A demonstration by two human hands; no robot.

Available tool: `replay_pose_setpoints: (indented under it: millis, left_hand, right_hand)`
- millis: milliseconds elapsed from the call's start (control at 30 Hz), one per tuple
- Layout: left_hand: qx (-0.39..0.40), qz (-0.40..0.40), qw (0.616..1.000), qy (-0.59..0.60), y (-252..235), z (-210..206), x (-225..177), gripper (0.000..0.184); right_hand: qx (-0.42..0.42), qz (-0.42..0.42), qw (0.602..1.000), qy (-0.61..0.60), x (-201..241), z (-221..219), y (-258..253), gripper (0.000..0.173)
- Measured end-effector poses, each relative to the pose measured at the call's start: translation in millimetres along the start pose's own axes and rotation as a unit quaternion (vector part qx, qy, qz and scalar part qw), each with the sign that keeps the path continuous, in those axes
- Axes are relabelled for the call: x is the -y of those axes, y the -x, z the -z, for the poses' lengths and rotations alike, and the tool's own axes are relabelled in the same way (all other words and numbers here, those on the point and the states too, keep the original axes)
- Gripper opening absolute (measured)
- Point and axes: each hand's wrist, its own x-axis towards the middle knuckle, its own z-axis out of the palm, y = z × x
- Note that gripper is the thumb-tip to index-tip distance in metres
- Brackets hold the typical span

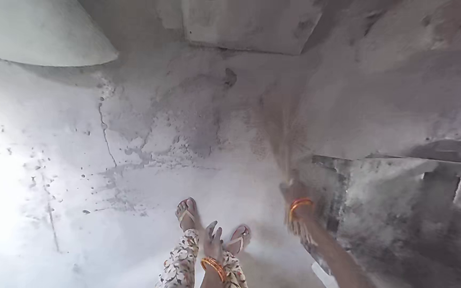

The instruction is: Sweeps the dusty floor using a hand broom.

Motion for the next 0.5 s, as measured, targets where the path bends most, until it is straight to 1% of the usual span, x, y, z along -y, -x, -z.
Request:
replay_pose_setpoints:
  millis: [67, 133, 167, 200, 233, 267, 367, 433, 500]
  left_hand:
    - [0.005, 0.003, 1.0, 0.007, 0, 3, 0, 0.039]
    - [0.008, 0.007, 1.0, 0.014, 0, 5, -2, 0.038]
    - [0.011, 0.007, 1.0, 0.019, 0, 6, -4, 0.039]
    - [0.013, 0.01, 1.0, 0.024, 1, 7, -7, 0.039]
    - [0.013, 0.014, 0.999, 0.028, 3, 7, -10, 0.039]
    - [0.012, 0.017, 0.999, 0.033, 3, 7, -12, 0.039]
    - [0.011, 0.016, 0.999, 0.035, 3, 9, -12, 0.039]
    - [0.014, 0.018, 0.999, 0.033, 0, 10, -12, 0.039]
    - [0.014, 0.02, 0.999, 0.041, 1, 10, -14, 0.039]
  right_hand:
    - [-0.071, -0.023, 0.996, -0.048, -3, 26, -46, 0.064]
    - [-0.098, -0.014, 0.993, -0.058, 1, 37, -103, 0.061]
    - [-0.092, 0.011, 0.995, -0.048, 7, 33, -118, 0.055]
    - [-0.065, 0.038, 0.997, -0.018, 19, 26, -119, 0.045]
    - [-0.025, 0.049, 0.998, 0.033, 34, 16, -115, 0.041]
    - [0.01, 0.061, 0.996, 0.071, 51, 3, -109, 0.042]
    - [0.085, 0.086, 0.988, 0.097, 98, -33, -66, 0.062]
    - [0.13, 0.099, 0.98, 0.115, 110, -48, -35, 0.071]
    - [0.154, 0.105, 0.972, 0.145, 107, -50, -7, 0.075]
